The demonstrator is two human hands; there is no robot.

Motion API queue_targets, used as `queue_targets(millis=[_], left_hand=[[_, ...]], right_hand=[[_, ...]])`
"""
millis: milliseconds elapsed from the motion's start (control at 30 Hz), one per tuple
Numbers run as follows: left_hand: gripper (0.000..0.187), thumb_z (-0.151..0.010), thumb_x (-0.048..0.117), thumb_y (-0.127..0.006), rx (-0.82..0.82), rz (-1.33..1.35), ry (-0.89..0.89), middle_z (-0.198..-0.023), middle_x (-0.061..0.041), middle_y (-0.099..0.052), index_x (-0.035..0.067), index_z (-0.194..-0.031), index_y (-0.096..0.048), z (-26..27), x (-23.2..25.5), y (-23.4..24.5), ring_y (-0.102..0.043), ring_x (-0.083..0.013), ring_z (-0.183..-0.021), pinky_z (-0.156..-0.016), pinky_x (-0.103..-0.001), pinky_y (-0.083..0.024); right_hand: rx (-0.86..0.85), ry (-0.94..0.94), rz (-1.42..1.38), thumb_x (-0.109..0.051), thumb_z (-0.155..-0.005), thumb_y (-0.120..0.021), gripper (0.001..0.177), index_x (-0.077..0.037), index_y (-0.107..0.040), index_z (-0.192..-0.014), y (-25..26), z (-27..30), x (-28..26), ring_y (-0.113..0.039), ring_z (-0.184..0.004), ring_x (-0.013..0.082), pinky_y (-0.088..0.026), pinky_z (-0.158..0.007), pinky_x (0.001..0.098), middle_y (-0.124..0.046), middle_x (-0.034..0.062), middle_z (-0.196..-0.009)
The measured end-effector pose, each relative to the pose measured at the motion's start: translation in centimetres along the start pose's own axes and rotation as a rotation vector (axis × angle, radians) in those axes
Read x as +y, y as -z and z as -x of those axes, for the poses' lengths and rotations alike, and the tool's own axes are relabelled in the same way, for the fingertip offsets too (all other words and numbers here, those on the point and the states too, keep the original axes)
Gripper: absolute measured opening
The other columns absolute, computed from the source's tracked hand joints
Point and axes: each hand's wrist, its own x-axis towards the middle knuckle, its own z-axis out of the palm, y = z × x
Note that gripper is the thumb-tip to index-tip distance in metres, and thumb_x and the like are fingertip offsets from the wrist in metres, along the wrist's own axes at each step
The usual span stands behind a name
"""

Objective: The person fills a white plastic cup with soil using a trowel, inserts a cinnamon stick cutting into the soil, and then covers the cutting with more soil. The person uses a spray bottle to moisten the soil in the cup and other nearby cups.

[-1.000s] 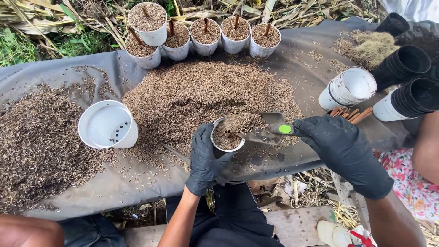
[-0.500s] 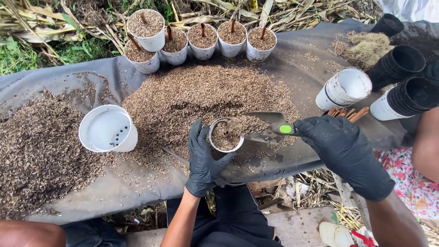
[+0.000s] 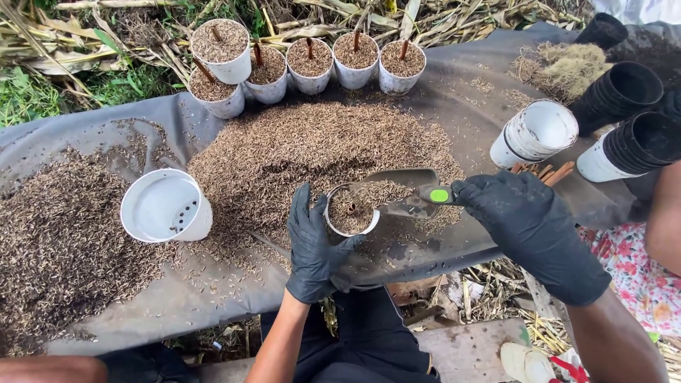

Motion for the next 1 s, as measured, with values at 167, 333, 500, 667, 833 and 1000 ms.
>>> queue_targets(millis=[167,333,500,667,833,1000], left_hand=[[0.111,-0.078,0.073,-0.074,-0.035,-0.098,-0.051,-0.166,-0.026,-0.021,0.004,-0.152,-0.028,-0.7,-1.4,-1.2,-0.027,-0.0442,-0.154,-0.12,-0.057,-0.031],[0.08,-0.095,0.026,-0.067,0.018,0.828,0.593,-0.167,-0.008,-0.018,0.01,-0.16,-0.022,-1.4,0.7,-0.8,-0.029,-0.0214,-0.153,-0.123,-0.031,-0.033],[0.096,-0.085,0.06,-0.077,0.053,0.014,-0.068,-0.16,-0.029,-0.024,-0.002,-0.144,-0.036,-1.3,-0.3,-0.8,-0.022,-0.0465,-0.154,-0.123,-0.056,-0.037],[0.119,-0.081,0.076,-0.066,-0.058,0.005,-0.009,-0.165,-0.027,-0.022,0.003,-0.161,-0.019,-1.9,0.2,-0.7,-0.021,-0.0465,-0.154,-0.125,-0.06,-0.023],[0.118,-0.08,0.077,-0.063,-0.104,0.094,-0.034,-0.161,-0.029,-0.033,0.001,-0.161,-0.023,-2.0,0.4,0.0,-0.028,-0.0518,-0.149,-0.12,-0.061,-0.026],[0.117,-0.081,0.064,-0.075,-0.129,0.104,-0.019,-0.157,-0.021,-0.042,0.006,-0.164,-0.017,-1.3,-0.1,-0.4,-0.037,-0.0477,-0.144,-0.118,-0.059,-0.029]], right_hand=[[-0.006,-0.032,0.083,-0.007,-0.089,-0.071,0.045,-0.027,-0.07,-0.129,0.1,-0.2,-0.4,-0.071,-0.109,0.0244,-0.056,-0.091,0.0396,-0.073,-0.0033,-0.125],[-0.083,-0.052,0.416,-0.023,-0.1,-0.063,0.02,-0.033,-0.064,-0.118,0.8,-2.1,-1.5,-0.068,-0.088,0.0123,-0.057,-0.093,0.0317,-0.07,-0.0105,-0.103],[-0.066,-0.021,0.309,-0.006,-0.088,-0.069,0.043,-0.029,-0.063,-0.124,-0.3,-2.9,-1.9,-0.064,-0.087,0.0208,-0.05,-0.074,0.0349,-0.068,-0.0059,-0.103],[-0.067,-0.065,0.279,-0.013,-0.092,-0.064,0.041,-0.03,-0.063,-0.129,-1.3,-1.6,-1.9,-0.061,-0.087,0.0199,-0.047,-0.077,0.035,-0.065,-0.005,-0.104],[-0.142,-0.155,0.068,-0.038,-0.099,-0.053,0.042,-0.026,-0.061,-0.139,-3.5,3.7,1.0,-0.062,-0.104,0.0205,-0.048,-0.092,0.0401,-0.065,-0.0001,-0.119],[-0.229,-0.205,-0.111,-0.035,-0.095,-0.061,0.042,-0.013,-0.064,-0.131,-0.9,9.0,-0.1,-0.066,-0.114,0.0343,-0.053,-0.1,0.0472,-0.069,0.0155,-0.119]])
